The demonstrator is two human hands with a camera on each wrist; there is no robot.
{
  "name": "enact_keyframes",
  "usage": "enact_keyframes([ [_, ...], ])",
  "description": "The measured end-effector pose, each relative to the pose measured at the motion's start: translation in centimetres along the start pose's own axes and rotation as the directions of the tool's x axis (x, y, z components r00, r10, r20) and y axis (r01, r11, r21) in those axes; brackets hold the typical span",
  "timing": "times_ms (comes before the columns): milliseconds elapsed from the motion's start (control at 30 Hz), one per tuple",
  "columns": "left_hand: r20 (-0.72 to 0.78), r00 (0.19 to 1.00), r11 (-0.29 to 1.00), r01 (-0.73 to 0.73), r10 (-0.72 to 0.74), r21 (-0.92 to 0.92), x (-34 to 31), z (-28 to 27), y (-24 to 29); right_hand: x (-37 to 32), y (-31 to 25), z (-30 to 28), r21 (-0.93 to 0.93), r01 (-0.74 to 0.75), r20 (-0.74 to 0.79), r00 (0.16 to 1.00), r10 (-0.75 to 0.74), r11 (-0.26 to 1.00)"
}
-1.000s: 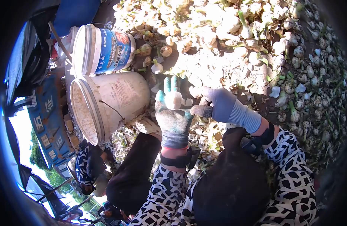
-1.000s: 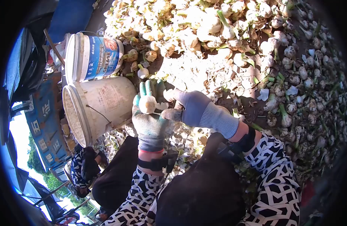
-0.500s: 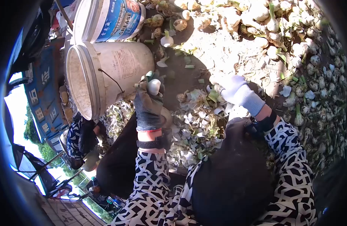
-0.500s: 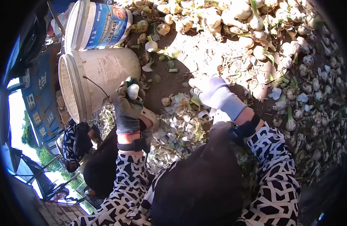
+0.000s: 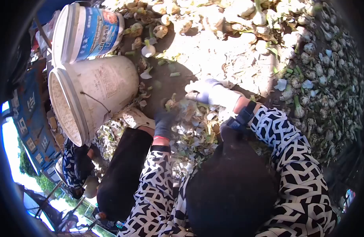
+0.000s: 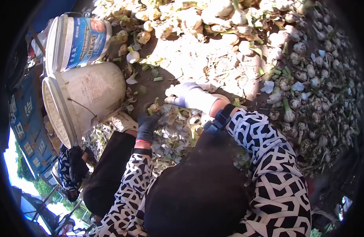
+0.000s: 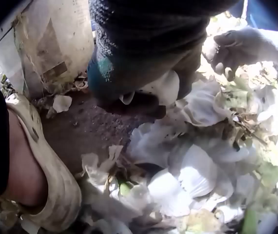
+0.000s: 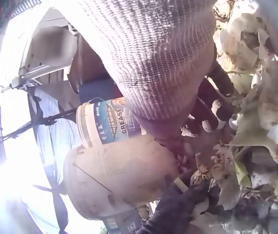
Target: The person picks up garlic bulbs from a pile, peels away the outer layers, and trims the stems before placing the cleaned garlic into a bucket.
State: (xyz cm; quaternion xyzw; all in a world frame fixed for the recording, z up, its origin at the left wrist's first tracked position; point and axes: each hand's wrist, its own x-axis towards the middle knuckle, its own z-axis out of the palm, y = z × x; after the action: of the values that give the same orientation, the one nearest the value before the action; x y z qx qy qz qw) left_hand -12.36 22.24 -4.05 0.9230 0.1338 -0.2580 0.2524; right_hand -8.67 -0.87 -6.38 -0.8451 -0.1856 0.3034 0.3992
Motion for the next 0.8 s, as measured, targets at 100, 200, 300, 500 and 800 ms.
enact_keyframes([
  [100, 0.083, 0.988, 0.826, -0.062, 0.131, -0.559, -0.2, -0.7, 4.4, -3.8, -1.9, -4.2, 0.278, -0.192, -0.095, 0.969, 0.226, 0.941],
  [200, -0.006, 0.889, 0.731, -0.381, 0.459, -0.566, -1.1, -1.5, 11.6, -5.0, -2.9, -4.9, 0.337, -0.173, -0.386, 0.871, 0.303, 0.925],
  [300, -0.068, 0.762, 0.645, -0.589, 0.644, -0.486, -3.6, -2.2, 18.5, -10.1, -4.4, -8.7, 0.440, -0.053, -0.655, 0.663, 0.361, 0.896],
  [500, -0.134, 0.387, 0.377, -0.922, 0.912, -0.092, -9.9, -1.8, 23.8, -19.5, -6.7, -8.8, 0.406, 0.037, -0.846, 0.392, 0.360, 0.913],
  [800, -0.116, 0.072, 0.097, -0.968, 0.991, 0.231, -17.5, -4.6, 25.0, -25.2, -11.9, -7.5, 0.403, 0.128, -0.879, 0.331, 0.344, 0.906],
])
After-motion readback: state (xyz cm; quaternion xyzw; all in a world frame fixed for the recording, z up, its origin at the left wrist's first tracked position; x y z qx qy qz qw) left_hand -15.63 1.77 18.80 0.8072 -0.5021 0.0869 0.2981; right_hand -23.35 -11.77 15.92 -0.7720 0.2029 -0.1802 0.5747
